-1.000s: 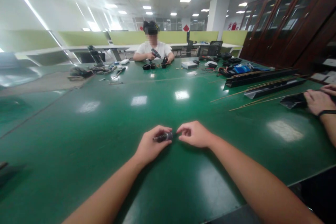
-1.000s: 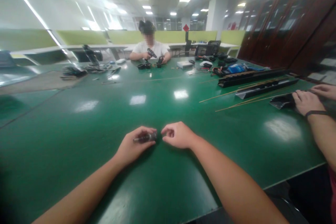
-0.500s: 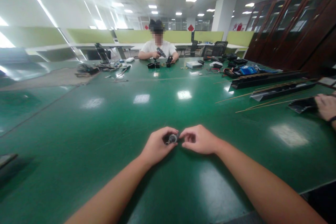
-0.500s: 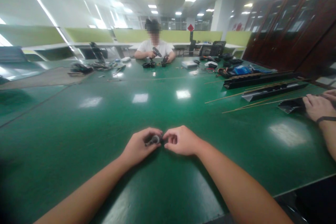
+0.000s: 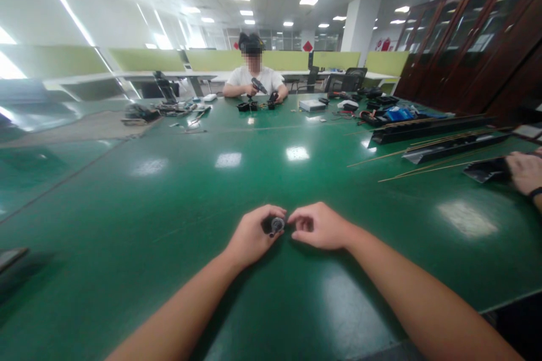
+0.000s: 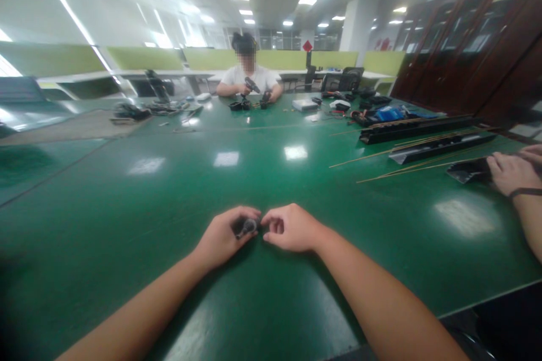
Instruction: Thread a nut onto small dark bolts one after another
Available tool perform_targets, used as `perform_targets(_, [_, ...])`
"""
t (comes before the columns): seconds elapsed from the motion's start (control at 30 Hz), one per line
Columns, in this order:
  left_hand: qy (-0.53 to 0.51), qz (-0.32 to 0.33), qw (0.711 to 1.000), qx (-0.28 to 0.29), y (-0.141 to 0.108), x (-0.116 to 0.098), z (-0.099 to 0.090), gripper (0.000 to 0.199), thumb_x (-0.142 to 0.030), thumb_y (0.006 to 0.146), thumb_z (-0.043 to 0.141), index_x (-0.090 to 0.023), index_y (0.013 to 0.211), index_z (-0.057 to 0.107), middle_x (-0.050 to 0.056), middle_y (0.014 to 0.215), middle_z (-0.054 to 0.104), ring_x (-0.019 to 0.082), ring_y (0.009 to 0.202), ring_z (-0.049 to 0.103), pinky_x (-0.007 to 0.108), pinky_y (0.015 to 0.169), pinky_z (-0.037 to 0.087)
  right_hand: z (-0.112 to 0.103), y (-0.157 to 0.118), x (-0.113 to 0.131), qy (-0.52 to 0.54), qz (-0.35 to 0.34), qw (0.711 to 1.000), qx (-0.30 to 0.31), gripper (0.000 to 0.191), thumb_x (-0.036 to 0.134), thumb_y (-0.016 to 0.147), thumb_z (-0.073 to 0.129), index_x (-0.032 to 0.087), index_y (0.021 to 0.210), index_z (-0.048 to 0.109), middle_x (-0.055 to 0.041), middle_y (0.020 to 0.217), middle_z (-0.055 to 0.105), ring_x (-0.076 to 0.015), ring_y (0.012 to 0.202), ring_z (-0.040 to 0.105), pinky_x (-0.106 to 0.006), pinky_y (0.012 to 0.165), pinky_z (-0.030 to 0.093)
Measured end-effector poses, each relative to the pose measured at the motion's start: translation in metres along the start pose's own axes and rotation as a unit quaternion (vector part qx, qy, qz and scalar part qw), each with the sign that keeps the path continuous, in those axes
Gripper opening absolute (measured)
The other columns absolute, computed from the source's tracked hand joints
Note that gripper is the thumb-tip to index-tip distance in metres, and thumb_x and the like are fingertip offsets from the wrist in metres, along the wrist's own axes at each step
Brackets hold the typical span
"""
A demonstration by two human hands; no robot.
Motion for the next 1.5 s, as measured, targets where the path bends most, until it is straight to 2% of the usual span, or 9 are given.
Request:
perform_targets(0.23, [0.012,-0.015,1.000,0.007,-0.001,-0.001,0.001,0.022,-0.020,0.077,0.069,-0.022,0.099,0.066,0.004,0.103,0.070,0.019,0.094,0.065,0.033,0.089,0.051,0.001,-0.001,0.001,-0.002,-0.002,1.000,0.001,0.024,0.025,0.077,0.069,0.016,0.100,0.071,-0.0015,0.073,0.070,-0.0119,0.062,0.062,-0.022,0.061,0.048])
perform_targets(0.4, [0.017,-0.022,1.000,0.014,-0.001,-0.003,0.000,0.023,-0.027,0.078,0.072,-0.021,0.099,0.067,0.004,0.098,0.069,0.019,0.090,0.065,0.031,0.083,0.051,-0.001,0.000,0.002,-0.014,-0.003,1.000,-0.004,0.023,0.022,0.077,0.069,0.017,0.099,0.071,-0.0015,0.074,0.070,-0.0121,0.063,0.063,-0.021,0.062,0.048])
perform_targets(0.6, [0.017,-0.044,0.999,0.009,-0.001,0.000,0.000,0.030,-0.032,0.078,0.075,-0.020,0.104,0.066,0.003,0.097,0.069,0.018,0.088,0.065,0.030,0.083,0.051,-0.001,-0.002,0.004,-0.024,-0.011,1.000,-0.003,0.023,0.022,0.077,0.069,0.017,0.100,0.071,-0.0016,0.076,0.071,-0.0121,0.064,0.063,-0.022,0.063,0.048])
perform_targets(1.1, [0.006,-0.055,0.998,0.010,0.000,-0.002,-0.002,0.029,-0.039,0.080,0.074,-0.018,0.097,0.063,0.002,0.090,0.067,0.017,0.082,0.062,0.029,0.077,0.049,0.000,-0.001,0.004,-0.025,-0.012,1.000,0.000,0.023,0.022,0.078,0.068,0.017,0.101,0.072,-0.0020,0.076,0.072,-0.0125,0.064,0.063,-0.022,0.064,0.048])
perform_targets(1.33, [0.025,-0.052,0.998,-0.030,-0.001,-0.002,-0.006,0.033,-0.041,0.075,0.077,-0.017,0.091,0.061,0.000,0.084,0.065,0.016,0.076,0.060,0.026,0.069,0.046,-0.001,-0.002,0.004,-0.023,-0.005,1.000,0.001,0.024,0.023,0.078,0.069,0.017,0.101,0.072,-0.0021,0.076,0.072,-0.0125,0.065,0.063,-0.022,0.063,0.048])
perform_targets(1.5, [0.048,-0.045,0.996,-0.061,-0.002,-0.003,-0.012,0.028,-0.037,0.076,0.076,-0.018,0.092,0.062,0.001,0.087,0.065,0.016,0.079,0.060,0.027,0.071,0.047,-0.001,-0.002,0.003,-0.026,0.000,1.000,-0.009,0.024,0.024,0.078,0.069,0.016,0.100,0.072,-0.0020,0.075,0.071,-0.0124,0.064,0.063,-0.022,0.063,0.048])
Point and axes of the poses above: each hand's wrist, its own y-axis towards the middle knuckle, its own z-axis out of the palm, x = y × z, the point moved 7 cm from there along y, towards the middle knuckle
